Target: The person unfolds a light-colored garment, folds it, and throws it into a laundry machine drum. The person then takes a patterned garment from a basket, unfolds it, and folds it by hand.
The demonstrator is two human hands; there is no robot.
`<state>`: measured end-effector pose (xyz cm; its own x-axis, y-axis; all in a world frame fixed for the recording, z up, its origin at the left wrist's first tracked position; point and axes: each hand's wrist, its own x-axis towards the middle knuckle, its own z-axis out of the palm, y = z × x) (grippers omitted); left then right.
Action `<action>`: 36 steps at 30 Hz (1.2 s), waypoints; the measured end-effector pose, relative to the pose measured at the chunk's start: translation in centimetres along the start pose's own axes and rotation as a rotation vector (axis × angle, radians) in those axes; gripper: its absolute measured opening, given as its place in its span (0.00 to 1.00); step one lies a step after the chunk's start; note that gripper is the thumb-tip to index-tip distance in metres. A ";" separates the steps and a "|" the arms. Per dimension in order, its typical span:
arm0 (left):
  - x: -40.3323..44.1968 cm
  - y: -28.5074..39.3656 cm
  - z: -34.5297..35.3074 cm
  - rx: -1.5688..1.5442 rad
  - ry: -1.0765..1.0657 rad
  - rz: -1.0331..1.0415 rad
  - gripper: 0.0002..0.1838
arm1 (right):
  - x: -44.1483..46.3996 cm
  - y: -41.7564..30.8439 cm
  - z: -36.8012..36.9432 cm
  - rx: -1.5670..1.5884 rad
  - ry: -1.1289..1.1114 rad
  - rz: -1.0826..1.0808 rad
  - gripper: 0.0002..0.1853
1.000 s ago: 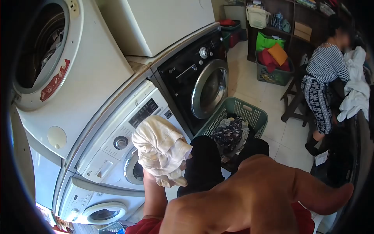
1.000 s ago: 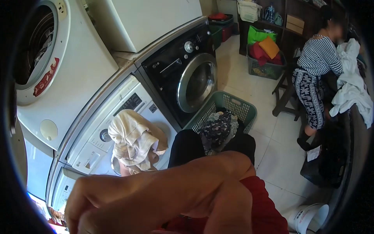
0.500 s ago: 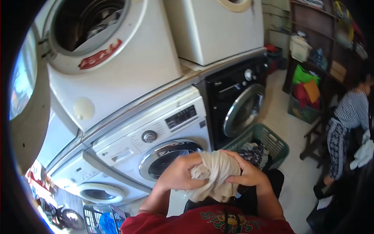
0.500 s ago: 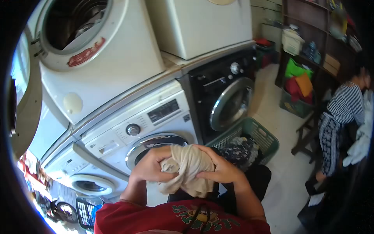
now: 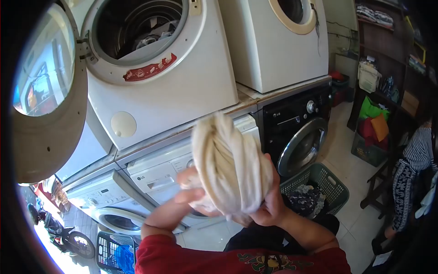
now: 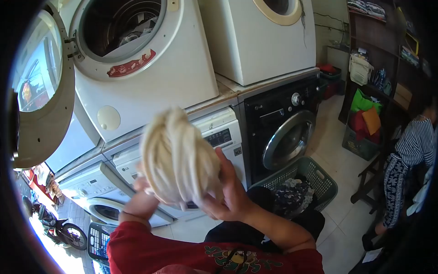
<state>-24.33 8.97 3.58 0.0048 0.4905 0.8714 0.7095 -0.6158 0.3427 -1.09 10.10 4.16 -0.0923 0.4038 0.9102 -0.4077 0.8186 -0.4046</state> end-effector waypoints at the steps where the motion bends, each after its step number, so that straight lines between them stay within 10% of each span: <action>1: 5.6 -1.2 -0.3 0.225 0.084 0.091 0.39 | -0.3 0.4 -0.1 -0.002 -0.057 0.062 0.33; 5: 22.4 -7.1 -7.9 1.120 0.418 0.429 0.27 | -1.8 2.4 -0.4 -0.011 -0.228 0.262 0.28; 6: 26.0 1.0 -6.9 0.965 0.574 0.850 0.31 | -2.2 2.9 -0.4 -0.049 -0.318 0.291 0.27; 9: 32.2 -4.5 -10.4 1.265 0.156 -0.255 0.32 | -2.8 3.7 -1.0 -0.182 -0.578 0.360 0.21; 11: 32.5 -3.4 -11.4 1.123 -0.255 -0.436 0.32 | -3.1 3.4 -2.0 -0.194 -0.574 0.458 0.19; 20: 14.4 -3.9 0.9 0.930 -0.228 0.311 0.27 | -11.2 3.2 -8.2 -0.087 -0.302 0.901 0.14; 24: 0.3 -0.3 6.9 0.291 -1.074 -0.187 0.30 | -20.4 2.1 -13.3 0.056 0.150 1.125 0.16; 26: -4.8 0.3 9.9 0.109 -1.457 -0.784 0.31 | -21.7 -1.7 -15.3 -0.055 0.376 1.309 0.16; 36: -18.1 0.3 14.6 0.092 -1.261 -0.742 0.38 | -24.3 -8.8 -19.9 -0.534 0.639 1.372 0.15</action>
<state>-13.96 8.91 -17.19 0.1916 0.9027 -0.3853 0.8653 0.0300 0.5004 22.80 1.22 -16.21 0.3288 0.9022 -0.2792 0.0205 -0.3024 -0.9530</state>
